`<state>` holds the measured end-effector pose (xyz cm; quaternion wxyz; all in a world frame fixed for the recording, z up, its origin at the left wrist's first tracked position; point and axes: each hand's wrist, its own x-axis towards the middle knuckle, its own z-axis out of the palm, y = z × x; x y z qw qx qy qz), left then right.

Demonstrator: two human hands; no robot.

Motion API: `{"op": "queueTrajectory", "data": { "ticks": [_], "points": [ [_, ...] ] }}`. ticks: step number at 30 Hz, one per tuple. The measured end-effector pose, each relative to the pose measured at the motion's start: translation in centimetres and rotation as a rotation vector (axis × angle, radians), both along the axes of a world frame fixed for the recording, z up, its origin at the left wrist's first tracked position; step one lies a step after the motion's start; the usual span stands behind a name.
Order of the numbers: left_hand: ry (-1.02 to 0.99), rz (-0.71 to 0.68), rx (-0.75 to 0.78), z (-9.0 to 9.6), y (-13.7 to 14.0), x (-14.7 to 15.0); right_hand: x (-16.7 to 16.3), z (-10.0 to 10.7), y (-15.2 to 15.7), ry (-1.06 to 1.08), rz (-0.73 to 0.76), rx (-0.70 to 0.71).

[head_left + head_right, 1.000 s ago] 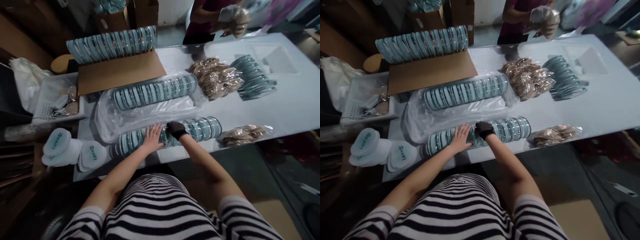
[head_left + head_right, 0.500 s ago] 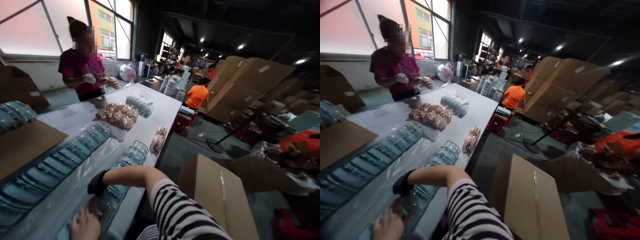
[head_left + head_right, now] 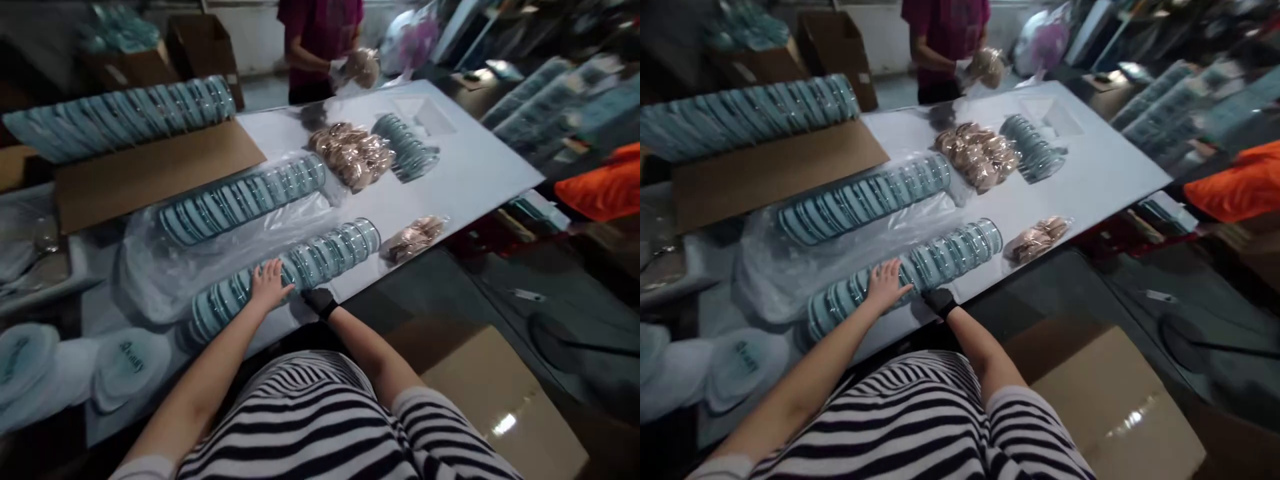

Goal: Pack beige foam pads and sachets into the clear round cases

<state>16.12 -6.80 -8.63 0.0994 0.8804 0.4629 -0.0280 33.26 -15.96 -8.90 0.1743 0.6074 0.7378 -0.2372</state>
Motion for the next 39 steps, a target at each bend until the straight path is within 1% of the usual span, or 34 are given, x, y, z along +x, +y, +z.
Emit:
{"op": "queueTrajectory", "data": {
  "ticks": [2, 4, 5, 7, 9, 11, 13, 15, 16, 18, 20, 21, 23, 25, 27, 29, 30, 32, 34, 37, 39],
  "points": [
    [0.008, 0.033, -0.051, 0.1, 0.1, 0.0, 0.7, 0.2, 0.6, 0.015, 0.008, -0.023],
    [0.009, 0.066, -0.099, 0.5, -0.2, 0.6, 2.4, 1.6, 2.0, 0.024, -0.002, 0.01],
    [0.002, 0.081, -0.113, 0.6, -0.3, 1.2, 3.5, 2.6, 3.3, 0.019, -0.018, 0.039],
    [-0.023, 0.099, -0.114, 0.8, -0.5, 3.1, 5.7, 4.6, 7.0, -0.003, -0.039, 0.084],
    [-0.037, 0.108, -0.105, 0.8, -0.5, 5.2, 6.8, 6.0, 11.7, -0.021, -0.006, 0.063],
    [-0.03, 0.115, -0.108, 0.7, -0.4, 6.9, 6.5, 6.4, 16.5, -0.014, 0.086, -0.035],
    [-0.012, 0.132, -0.12, 0.6, -0.4, 7.8, 4.9, 6.0, 20.1, 0.0, 0.198, -0.149],
    [-0.003, 0.143, -0.13, 0.6, -0.5, 8.0, 3.0, 5.6, 22.2, 0.007, 0.295, -0.219],
    [-0.001, 0.145, -0.137, 0.7, -0.5, 7.9, 2.4, 5.6, 22.7, 0.012, 0.334, -0.221],
    [0.003, 0.155, -0.148, 0.8, -0.6, 7.6, 2.1, 5.7, 22.4, 0.033, 0.388, -0.184],
    [0.012, 0.182, -0.151, 0.9, -0.5, 7.4, 3.4, 5.7, 20.6, 0.068, 0.423, -0.136],
    [0.014, 0.198, -0.148, 0.9, -0.4, 7.4, 4.4, 5.5, 19.1, 0.092, 0.421, -0.111],
    [0.005, 0.212, -0.137, 0.8, -0.3, 7.4, 6.5, 4.5, 15.0, 0.145, 0.367, -0.061],
    [-0.012, 0.207, -0.13, 0.7, -0.3, 7.3, 8.1, 2.9, 10.1, 0.171, 0.261, -0.027],
    [-0.019, 0.206, -0.138, 0.8, -0.3, 7.2, 8.7, 1.1, 5.8, 0.145, 0.211, -0.049],
    [-0.018, 0.207, -0.152, 1.0, -0.3, 7.0, 8.7, -0.2, 3.1, 0.126, 0.197, -0.077],
    [-0.015, 0.205, -0.162, 1.2, -0.3, 6.9, 8.7, -0.4, 2.5, 0.124, 0.197, -0.085],
    [-0.006, 0.204, -0.18, 1.6, -0.4, 7.0, 8.9, 0.1, 2.8, 0.124, 0.193, -0.084],
    [-0.01, 0.206, -0.174, 1.8, -0.4, 7.6, 9.8, 1.6, 5.1, 0.102, 0.153, -0.016],
    [-0.042, 0.194, -0.134, 1.6, -0.3, 9.5, 11.3, 4.7, 10.8, -0.028, 0.133, 0.116],
    [-0.047, 0.171, -0.123, 1.0, -0.2, 10.8, 11.3, 6.0, 15.0, -0.11, 0.205, 0.086]
  ]
}}
